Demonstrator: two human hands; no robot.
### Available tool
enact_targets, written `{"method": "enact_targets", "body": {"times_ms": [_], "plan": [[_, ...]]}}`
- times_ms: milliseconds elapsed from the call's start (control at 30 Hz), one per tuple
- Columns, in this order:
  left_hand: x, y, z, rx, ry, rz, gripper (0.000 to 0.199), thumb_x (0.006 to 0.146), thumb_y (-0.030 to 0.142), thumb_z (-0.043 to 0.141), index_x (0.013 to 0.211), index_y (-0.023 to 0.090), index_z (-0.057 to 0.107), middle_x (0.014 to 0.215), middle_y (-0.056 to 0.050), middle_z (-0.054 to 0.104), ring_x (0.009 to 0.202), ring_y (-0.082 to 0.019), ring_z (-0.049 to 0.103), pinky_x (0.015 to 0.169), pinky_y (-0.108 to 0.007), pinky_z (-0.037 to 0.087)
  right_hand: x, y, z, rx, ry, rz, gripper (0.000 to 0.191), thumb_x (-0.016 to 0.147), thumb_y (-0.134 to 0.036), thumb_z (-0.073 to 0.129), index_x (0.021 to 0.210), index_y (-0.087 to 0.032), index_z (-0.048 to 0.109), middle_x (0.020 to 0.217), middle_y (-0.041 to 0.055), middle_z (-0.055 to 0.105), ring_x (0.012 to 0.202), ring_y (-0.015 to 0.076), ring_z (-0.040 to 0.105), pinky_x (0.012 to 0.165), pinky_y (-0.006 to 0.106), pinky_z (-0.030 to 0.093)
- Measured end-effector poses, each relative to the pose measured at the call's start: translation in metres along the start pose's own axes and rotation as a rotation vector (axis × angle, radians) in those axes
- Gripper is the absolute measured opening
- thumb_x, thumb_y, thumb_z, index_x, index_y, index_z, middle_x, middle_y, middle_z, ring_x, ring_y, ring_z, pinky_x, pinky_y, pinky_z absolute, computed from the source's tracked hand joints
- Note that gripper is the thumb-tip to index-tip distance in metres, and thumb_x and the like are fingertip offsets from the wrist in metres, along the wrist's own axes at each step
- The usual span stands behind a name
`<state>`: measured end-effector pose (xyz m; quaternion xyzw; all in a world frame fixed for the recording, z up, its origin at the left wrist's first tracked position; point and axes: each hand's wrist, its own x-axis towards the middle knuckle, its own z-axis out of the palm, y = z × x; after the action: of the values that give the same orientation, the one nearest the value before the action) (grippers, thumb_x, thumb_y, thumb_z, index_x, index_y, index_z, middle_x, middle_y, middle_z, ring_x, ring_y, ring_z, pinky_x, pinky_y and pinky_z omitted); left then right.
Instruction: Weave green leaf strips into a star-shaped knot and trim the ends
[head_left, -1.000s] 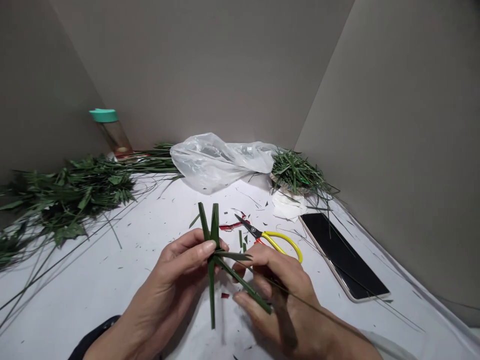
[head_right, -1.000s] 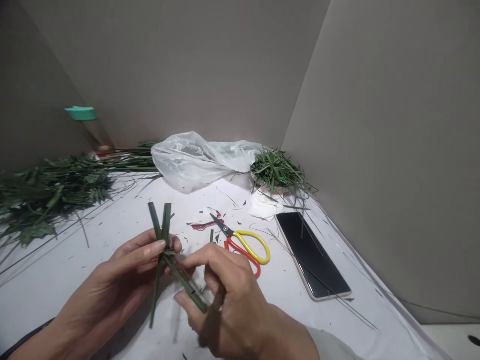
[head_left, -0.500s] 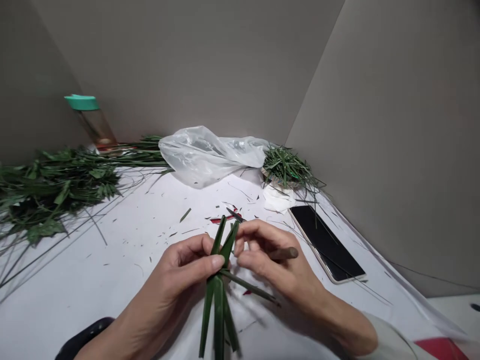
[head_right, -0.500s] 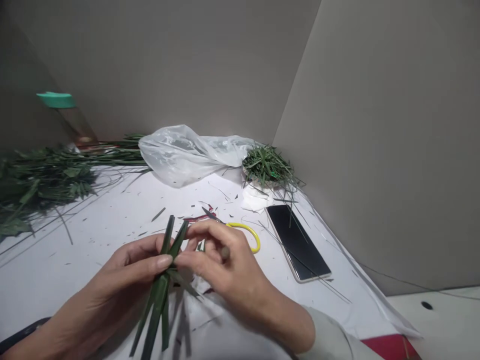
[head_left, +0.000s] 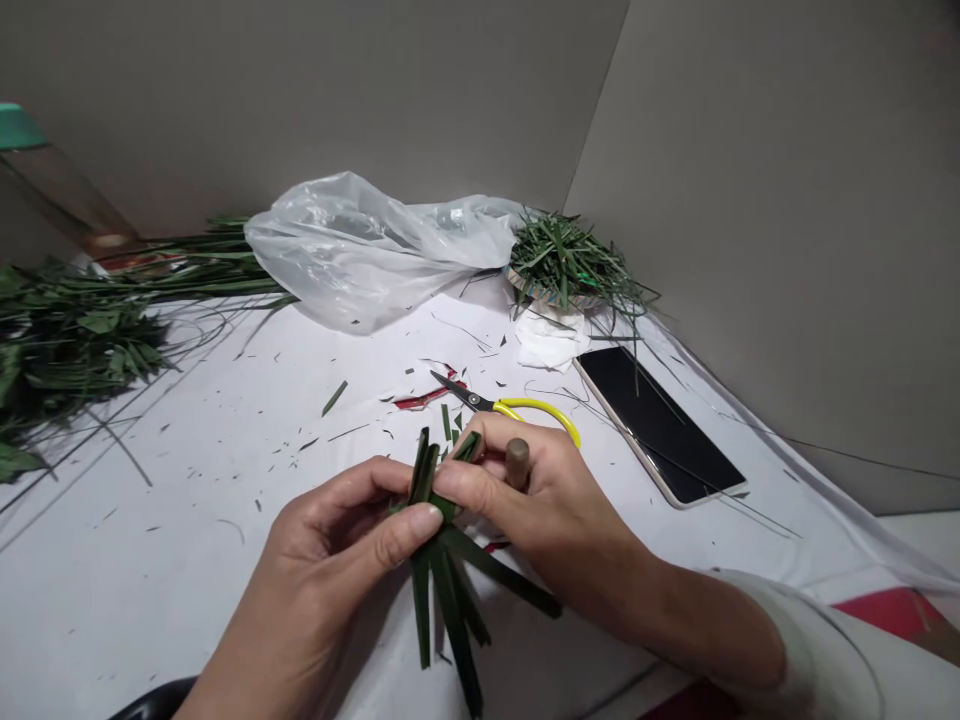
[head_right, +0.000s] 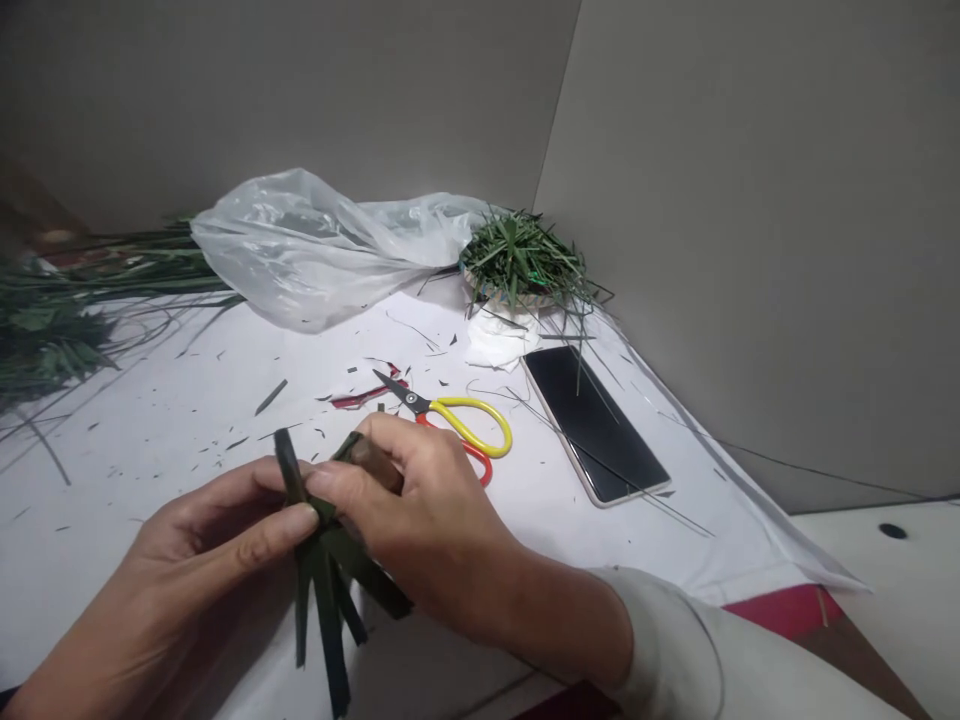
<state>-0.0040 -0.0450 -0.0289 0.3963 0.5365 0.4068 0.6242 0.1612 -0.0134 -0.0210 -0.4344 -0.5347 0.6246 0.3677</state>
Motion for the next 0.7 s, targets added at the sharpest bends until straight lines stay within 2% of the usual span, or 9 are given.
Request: {"method": "enact_targets", "body": {"times_ms": [133, 200, 300, 367, 433, 533, 600, 700], "plan": [[-0.003, -0.002, -0.002, -0.011, 0.045, -0.019, 0.02, 0.072, 0.042, 0.083, 0.078, 0.025, 0.074, 0.084, -0.001, 0.073, 0.085, -0.021, 0.062, 0.076, -0.026, 0.051, -0.002, 0.0, -0.001, 0.039, -0.019, 0.012, 0.031, 0.087, -0.036, 0.067, 0.067, -0.02, 0.048, 0.06, -0.0082, 0.039, 0.056, 0.008, 0.035, 0.05, 0.023, 0.029], [-0.004, -0.002, -0.002, -0.043, 0.054, -0.019, 0.02, 0.071, 0.041, 0.084, 0.078, 0.025, 0.075, 0.085, -0.002, 0.074, 0.085, -0.021, 0.064, 0.076, -0.027, 0.053, -0.004, -0.002, -0.002, 0.045, -0.024, 0.003, 0.025, 0.088, -0.035, 0.065, 0.073, -0.021, 0.052, 0.061, -0.0082, 0.039, 0.056, 0.0086, 0.035, 0.05, 0.024, 0.03], [-0.004, 0.0, -0.001, -0.118, 0.074, -0.027, 0.019, 0.071, 0.038, 0.084, 0.083, 0.026, 0.076, 0.088, -0.003, 0.074, 0.083, -0.022, 0.065, 0.075, -0.027, 0.055, -0.005, -0.003, -0.006, 0.079, -0.055, -0.132, 0.012, 0.093, -0.029, 0.057, 0.083, -0.022, 0.059, 0.073, -0.0053, 0.051, 0.064, 0.0094, 0.045, 0.059, 0.023, 0.038], [-0.003, 0.001, -0.001, -0.163, 0.087, -0.026, 0.02, 0.07, 0.035, 0.085, 0.086, 0.026, 0.077, 0.09, -0.004, 0.074, 0.083, -0.022, 0.066, 0.074, -0.027, 0.057, -0.005, -0.003, -0.009, 0.092, -0.059, -0.278, 0.019, 0.097, -0.025, 0.049, 0.083, -0.021, 0.061, 0.087, -0.0019, 0.058, 0.077, 0.0106, 0.051, 0.07, 0.024, 0.042], [-0.001, 0.002, 0.0, -0.188, 0.097, -0.022, 0.019, 0.069, 0.034, 0.085, 0.084, 0.024, 0.077, 0.088, -0.005, 0.075, 0.081, -0.021, 0.067, 0.073, -0.027, 0.057, -0.005, -0.001, -0.011, 0.031, -0.013, -0.368, 0.026, 0.101, -0.028, 0.046, 0.083, -0.02, 0.063, 0.094, -0.0004, 0.06, 0.085, 0.012, 0.052, 0.076, 0.024, 0.043], [0.001, 0.003, 0.001, -0.188, 0.123, -0.005, 0.021, 0.067, 0.036, 0.086, 0.079, 0.022, 0.077, 0.08, -0.006, 0.074, 0.073, -0.02, 0.066, 0.068, -0.025, 0.058, -0.007, -0.001, -0.011, -0.093, 0.105, -0.38, 0.031, 0.104, -0.039, 0.044, 0.088, -0.023, 0.065, 0.09, -0.0012, 0.058, 0.081, 0.0125, 0.05, 0.074, 0.024, 0.044], [0.002, 0.002, 0.001, -0.188, 0.141, 0.028, 0.021, 0.065, 0.036, 0.087, 0.077, 0.021, 0.078, 0.077, -0.006, 0.075, 0.071, -0.02, 0.068, 0.065, -0.023, 0.058, -0.009, -0.002, -0.01, -0.088, 0.147, -0.372, 0.032, 0.104, -0.044, 0.044, 0.091, -0.025, 0.066, 0.084, -0.0022, 0.057, 0.077, 0.0123, 0.051, 0.073, 0.025, 0.045], [0.002, 0.002, 0.003, -0.213, 0.168, 0.046, 0.019, 0.065, 0.033, 0.088, 0.077, 0.021, 0.079, 0.077, -0.005, 0.076, 0.073, -0.02, 0.07, 0.065, -0.022, 0.058, -0.014, -0.004, -0.006, -0.021, 0.142, -0.393, 0.028, 0.104, -0.041, 0.045, 0.093, -0.027, 0.066, 0.084, -0.0011, 0.062, 0.08, 0.0146, 0.06, 0.076, 0.029, 0.049]]}}
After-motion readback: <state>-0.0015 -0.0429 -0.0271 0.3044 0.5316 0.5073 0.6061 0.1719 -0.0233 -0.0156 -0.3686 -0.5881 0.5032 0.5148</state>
